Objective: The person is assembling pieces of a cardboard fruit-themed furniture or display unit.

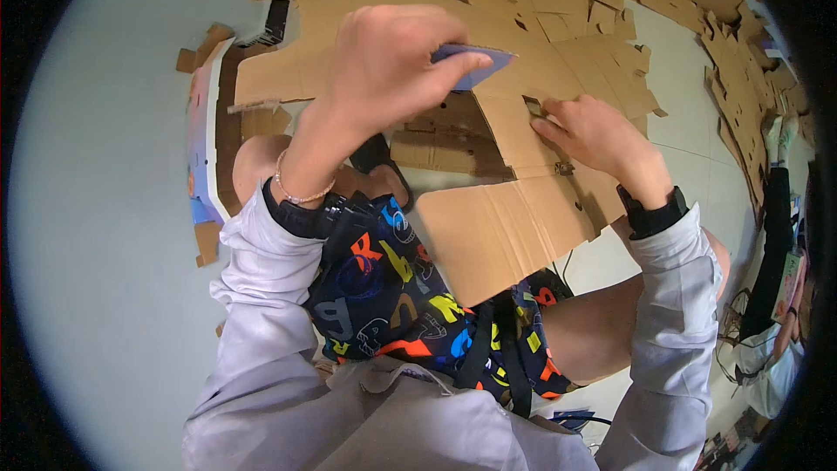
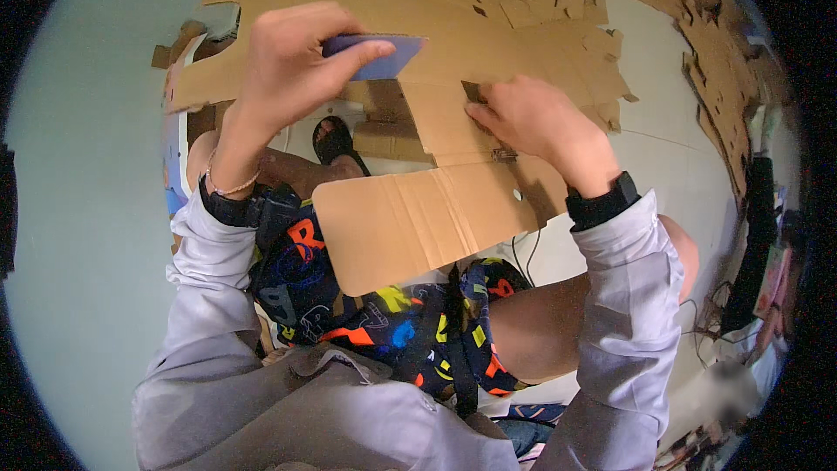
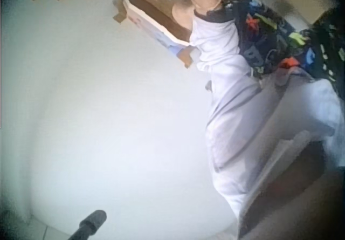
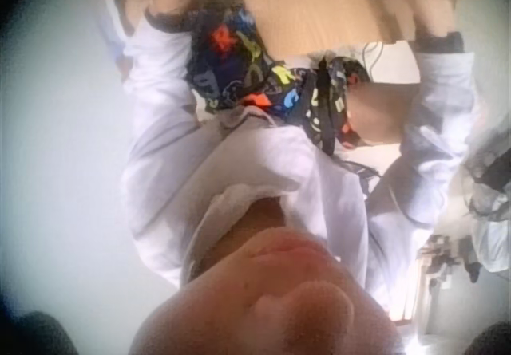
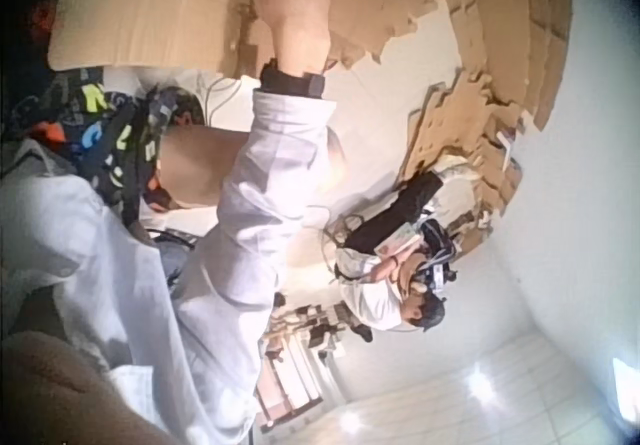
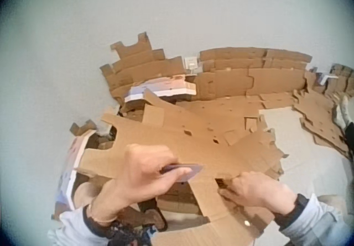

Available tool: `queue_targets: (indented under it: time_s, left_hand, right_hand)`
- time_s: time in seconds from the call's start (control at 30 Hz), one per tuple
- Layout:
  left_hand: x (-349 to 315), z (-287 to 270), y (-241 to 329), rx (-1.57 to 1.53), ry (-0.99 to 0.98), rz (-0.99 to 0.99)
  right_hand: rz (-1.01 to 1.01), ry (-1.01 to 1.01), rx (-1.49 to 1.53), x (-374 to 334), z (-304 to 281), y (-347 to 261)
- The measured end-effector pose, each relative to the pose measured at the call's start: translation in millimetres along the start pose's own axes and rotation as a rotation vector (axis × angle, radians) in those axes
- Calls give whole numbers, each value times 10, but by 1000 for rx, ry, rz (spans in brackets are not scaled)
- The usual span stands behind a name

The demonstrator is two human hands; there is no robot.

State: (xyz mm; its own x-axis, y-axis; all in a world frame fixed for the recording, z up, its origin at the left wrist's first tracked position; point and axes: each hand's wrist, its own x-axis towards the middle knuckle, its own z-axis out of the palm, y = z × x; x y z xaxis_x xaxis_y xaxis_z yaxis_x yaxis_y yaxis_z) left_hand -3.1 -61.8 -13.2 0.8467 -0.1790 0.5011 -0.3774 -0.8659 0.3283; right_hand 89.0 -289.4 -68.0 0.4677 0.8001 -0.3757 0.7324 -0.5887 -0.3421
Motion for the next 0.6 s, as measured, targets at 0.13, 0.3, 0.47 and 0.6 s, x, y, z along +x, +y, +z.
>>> queue_targets:
  time_s: [0.13,0.3,0.47,0.6]
  left_hand:
    - [-22,-18,-70,0,35,-68]
    - [-72,26,-41,11,-39,-94]
    - [-92,86,31,28,-58,-89]
    - [-113,118,49,-13,-88,-53]
  right_hand:
    - [216,-169,10,-54,36,176]
    - [94,-28,-104,35,182,280]
    - [-16,-17,-171,127,304,59]
    - [-49,11,-180,38,337,-53]
